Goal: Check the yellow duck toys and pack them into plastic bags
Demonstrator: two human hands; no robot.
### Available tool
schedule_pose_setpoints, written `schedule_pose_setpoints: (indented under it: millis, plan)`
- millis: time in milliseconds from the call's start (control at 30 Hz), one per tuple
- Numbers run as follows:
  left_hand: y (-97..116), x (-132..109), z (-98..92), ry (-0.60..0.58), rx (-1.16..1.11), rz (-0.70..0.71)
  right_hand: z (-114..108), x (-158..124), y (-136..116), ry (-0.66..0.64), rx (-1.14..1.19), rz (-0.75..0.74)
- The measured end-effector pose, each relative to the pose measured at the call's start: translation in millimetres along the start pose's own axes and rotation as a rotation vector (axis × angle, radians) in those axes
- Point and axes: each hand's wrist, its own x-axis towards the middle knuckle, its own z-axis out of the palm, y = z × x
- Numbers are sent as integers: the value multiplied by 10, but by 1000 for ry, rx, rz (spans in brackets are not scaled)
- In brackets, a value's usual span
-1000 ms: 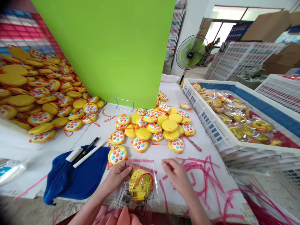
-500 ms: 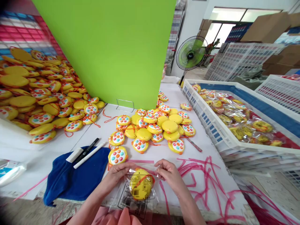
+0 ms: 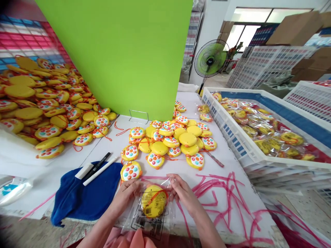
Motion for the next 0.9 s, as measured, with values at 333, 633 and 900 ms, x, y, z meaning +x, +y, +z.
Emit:
schedule_pose_setpoints:
  millis: [333, 633, 900]
  plan:
    - [-8, 14, 14, -174, -237, -4, 94, 104, 34, 22, -65, -112]
    - [-42, 43, -66, -168, -152, -62, -33, 134, 110, 84, -35, -129]
    - [89, -32, -40, -162, -63, -83, -123, 111, 158, 100, -135, -143]
